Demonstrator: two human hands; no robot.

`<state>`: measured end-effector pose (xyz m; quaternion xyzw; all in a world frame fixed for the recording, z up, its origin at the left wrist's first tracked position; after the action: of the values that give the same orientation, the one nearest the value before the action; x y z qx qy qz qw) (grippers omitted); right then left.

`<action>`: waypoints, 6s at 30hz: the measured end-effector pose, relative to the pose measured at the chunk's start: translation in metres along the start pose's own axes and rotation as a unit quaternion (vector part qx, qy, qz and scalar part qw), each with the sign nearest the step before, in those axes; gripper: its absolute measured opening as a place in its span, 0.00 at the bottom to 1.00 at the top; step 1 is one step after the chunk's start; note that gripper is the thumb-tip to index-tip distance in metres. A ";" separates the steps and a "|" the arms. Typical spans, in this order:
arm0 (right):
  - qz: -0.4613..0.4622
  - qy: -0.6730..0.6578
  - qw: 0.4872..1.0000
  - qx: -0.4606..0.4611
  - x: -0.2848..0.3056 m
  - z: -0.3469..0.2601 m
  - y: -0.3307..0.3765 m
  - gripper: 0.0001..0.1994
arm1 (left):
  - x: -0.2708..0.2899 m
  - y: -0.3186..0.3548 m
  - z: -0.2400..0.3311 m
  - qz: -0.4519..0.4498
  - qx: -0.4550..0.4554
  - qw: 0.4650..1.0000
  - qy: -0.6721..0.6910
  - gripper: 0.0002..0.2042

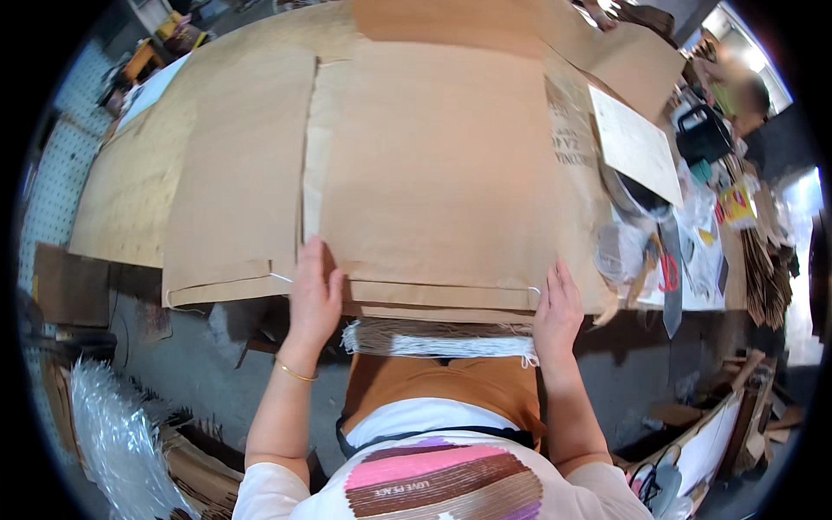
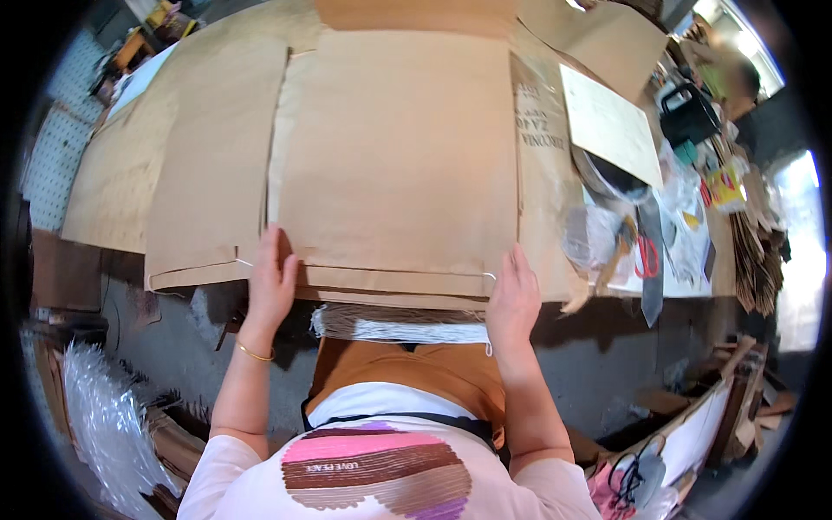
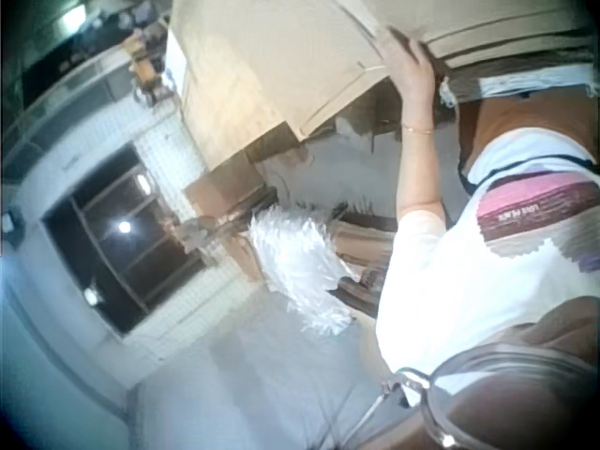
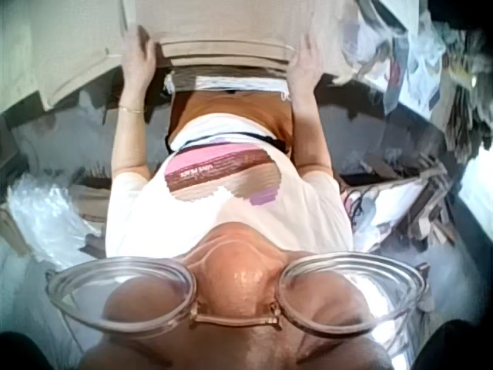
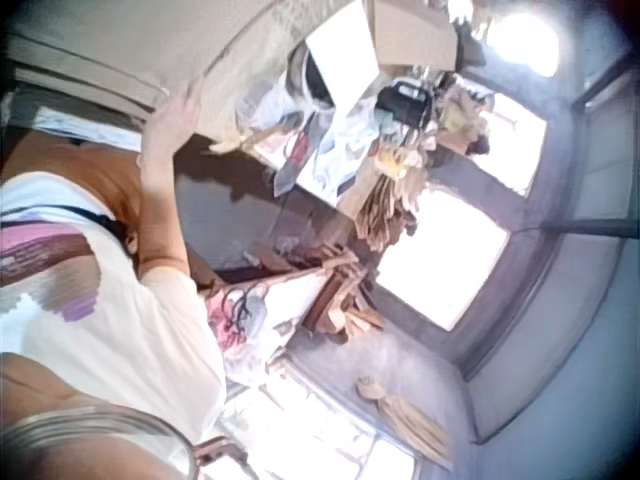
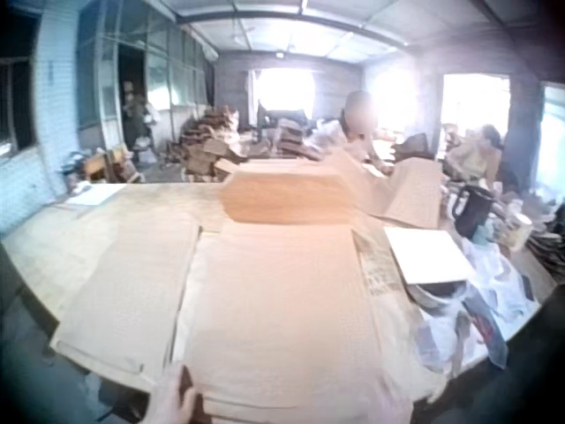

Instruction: The person repeatedly applies glue to the edges of flat cardboard pieces using a brush, then presses white string along the glued edges to bind them. The person works on multiple cardboard pieces in a repetitive sequence, handling each piece one at a time.

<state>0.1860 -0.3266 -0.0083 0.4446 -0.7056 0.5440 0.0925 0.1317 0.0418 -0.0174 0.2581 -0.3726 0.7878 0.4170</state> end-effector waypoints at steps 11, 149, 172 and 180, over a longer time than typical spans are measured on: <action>-0.211 0.027 0.971 0.112 -0.028 -0.055 0.027 0.35 | -0.029 0.033 0.050 -0.139 -0.215 0.945 -0.203 0.42; -0.163 -0.356 0.920 -0.030 0.023 -0.107 -0.061 0.14 | 0.029 0.079 0.051 -0.118 -0.200 0.965 -0.118 0.08; -0.242 -0.242 0.920 -0.192 -0.043 -0.133 -0.032 0.04 | 0.003 0.052 0.038 -0.108 -0.208 0.956 -0.177 0.04; -0.163 -0.030 0.978 -0.124 -0.001 -0.038 -0.048 0.08 | -0.001 0.050 0.047 -0.121 -0.195 0.956 -0.183 0.03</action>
<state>0.2083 -0.2944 0.0394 0.5548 -0.6879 0.4164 0.2137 0.0946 -0.0149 -0.0094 0.3550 -0.5547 0.5825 0.4764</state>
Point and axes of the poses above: each hand's wrist, its own y-axis away from the middle knuckle, its own x-axis out of the back of the hand, z = x × y, the point moved 8 cm from there along -y, towards the middle knuckle, and after that the axes turned 15 degrees about z, right-handed, at the moved point
